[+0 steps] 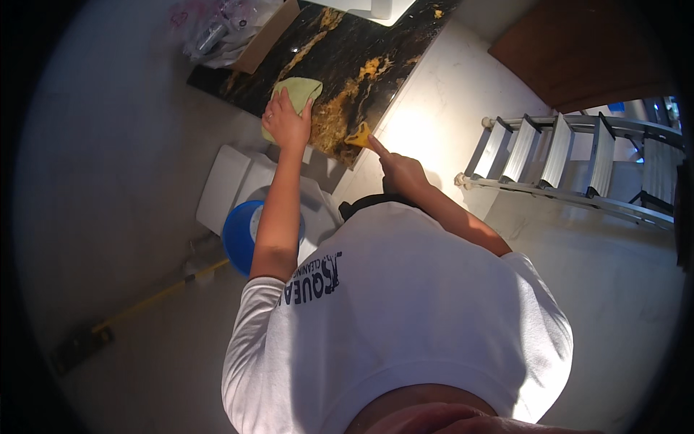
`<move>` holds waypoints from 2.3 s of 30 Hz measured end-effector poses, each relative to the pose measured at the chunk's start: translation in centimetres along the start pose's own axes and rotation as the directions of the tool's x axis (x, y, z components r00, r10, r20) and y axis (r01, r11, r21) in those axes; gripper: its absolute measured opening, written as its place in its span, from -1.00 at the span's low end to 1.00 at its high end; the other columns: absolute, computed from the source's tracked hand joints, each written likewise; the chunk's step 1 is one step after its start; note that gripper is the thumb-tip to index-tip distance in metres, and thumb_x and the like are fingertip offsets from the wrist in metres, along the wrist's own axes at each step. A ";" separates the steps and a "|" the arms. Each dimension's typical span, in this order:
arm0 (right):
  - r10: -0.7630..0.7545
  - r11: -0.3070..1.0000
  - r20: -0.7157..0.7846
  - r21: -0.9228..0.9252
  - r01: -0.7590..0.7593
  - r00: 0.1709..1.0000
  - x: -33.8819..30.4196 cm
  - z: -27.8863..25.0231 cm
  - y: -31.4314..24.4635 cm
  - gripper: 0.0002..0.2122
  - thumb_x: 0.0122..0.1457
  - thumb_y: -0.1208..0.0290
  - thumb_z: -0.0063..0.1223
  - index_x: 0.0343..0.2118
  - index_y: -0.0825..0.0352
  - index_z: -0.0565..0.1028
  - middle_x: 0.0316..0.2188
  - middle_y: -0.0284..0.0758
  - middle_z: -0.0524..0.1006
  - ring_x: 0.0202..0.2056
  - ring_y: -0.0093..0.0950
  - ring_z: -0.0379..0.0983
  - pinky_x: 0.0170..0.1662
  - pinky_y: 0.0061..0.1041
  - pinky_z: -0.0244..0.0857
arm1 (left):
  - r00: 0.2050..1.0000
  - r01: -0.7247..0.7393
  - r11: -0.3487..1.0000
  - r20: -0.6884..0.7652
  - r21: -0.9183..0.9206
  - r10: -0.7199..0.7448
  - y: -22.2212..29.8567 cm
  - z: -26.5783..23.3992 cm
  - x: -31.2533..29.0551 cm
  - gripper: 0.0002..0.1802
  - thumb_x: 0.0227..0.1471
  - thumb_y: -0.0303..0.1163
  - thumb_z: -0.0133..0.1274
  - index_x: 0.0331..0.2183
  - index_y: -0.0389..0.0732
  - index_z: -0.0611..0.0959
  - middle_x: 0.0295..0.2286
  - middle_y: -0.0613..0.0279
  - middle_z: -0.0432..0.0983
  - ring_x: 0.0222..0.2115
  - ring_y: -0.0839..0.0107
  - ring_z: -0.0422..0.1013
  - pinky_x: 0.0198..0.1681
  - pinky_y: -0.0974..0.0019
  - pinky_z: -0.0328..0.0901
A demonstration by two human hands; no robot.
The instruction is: The person scrapes a yellow residue from a dark countertop using a yellow plastic scraper and wipes the area with a green cloth. They repeatedly dip the cloth into a blue bucket of water and continue scraping and wiping the surface.
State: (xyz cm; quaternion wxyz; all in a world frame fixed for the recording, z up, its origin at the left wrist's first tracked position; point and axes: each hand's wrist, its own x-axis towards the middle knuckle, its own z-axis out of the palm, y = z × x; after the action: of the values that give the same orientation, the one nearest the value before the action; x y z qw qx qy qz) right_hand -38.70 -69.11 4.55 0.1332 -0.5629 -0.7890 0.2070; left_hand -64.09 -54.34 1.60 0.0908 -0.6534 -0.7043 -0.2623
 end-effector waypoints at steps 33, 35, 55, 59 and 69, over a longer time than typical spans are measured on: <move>0.269 0.953 0.070 0.129 -0.276 0.961 1.7 -0.3 -0.8 -0.38 0.12 0.50 -0.17 0.26 0.13 -0.05 -0.64 -0.14 0.49 -0.60 -0.13 0.44 -0.53 -0.17 0.27 | 0.999 -0.002 0.998 0.036 0.056 0.000 0.1 -0.1 0.1 -0.25 -0.06 0.11 0.09 0.08 -0.12 0.39 0.04 0.07 0.33 0.06 0.08 0.22 0.09 -0.04 0.04; 0.267 0.954 0.078 0.124 -0.275 0.961 2.2 -0.5 -0.6 -0.38 0.13 0.50 -0.17 0.26 0.14 -0.07 -0.64 -0.14 0.47 -0.60 -0.13 0.43 -0.52 -0.17 0.26 | 0.999 -0.004 0.999 0.036 0.046 0.002 0.1 -0.1 0.1 -0.25 -0.06 0.11 0.09 0.08 -0.12 0.39 0.04 0.07 0.33 0.05 0.08 0.22 0.09 -0.04 0.04; 0.338 0.931 0.057 0.127 -0.343 0.939 4.9 -1.5 0.9 -0.33 0.08 0.55 -0.19 0.28 0.18 -0.10 -0.60 -0.11 0.50 -0.54 -0.12 0.46 -0.46 -0.17 0.29 | 0.999 -0.028 0.999 0.021 0.036 0.027 0.2 -0.4 0.2 -0.28 -0.03 0.09 0.07 0.07 -0.13 0.39 0.02 0.06 0.34 0.05 0.07 0.23 0.08 -0.04 0.05; 0.359 0.924 0.083 0.108 -0.367 0.930 5.3 -1.8 1.3 -0.32 0.07 0.54 -0.18 0.28 0.19 -0.10 -0.57 -0.09 0.51 -0.52 -0.12 0.47 -0.45 -0.17 0.31 | 0.999 -0.027 0.999 0.019 0.040 0.026 0.2 -0.4 0.0 -0.27 -0.03 0.09 0.08 0.08 -0.13 0.39 0.02 0.07 0.34 0.05 0.08 0.22 0.08 -0.03 0.05; 0.413 0.895 0.146 0.115 -0.430 0.899 6.7 -2.2 2.5 -0.38 0.15 0.49 -0.18 0.28 0.18 -0.10 -0.58 -0.05 0.51 -0.53 -0.07 0.46 -0.43 -0.12 0.29 | 0.999 -0.010 0.999 0.041 0.044 0.008 0.3 -0.6 0.2 -0.28 -0.02 0.08 0.07 0.09 -0.13 0.38 0.02 0.07 0.34 0.06 0.09 0.21 0.09 -0.04 0.04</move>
State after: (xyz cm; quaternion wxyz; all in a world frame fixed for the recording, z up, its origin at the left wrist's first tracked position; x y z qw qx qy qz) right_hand -37.83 -61.70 5.11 0.0788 -0.6963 -0.6374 0.3205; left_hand -63.97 -54.50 2.27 0.0923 -0.6595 -0.7087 -0.2329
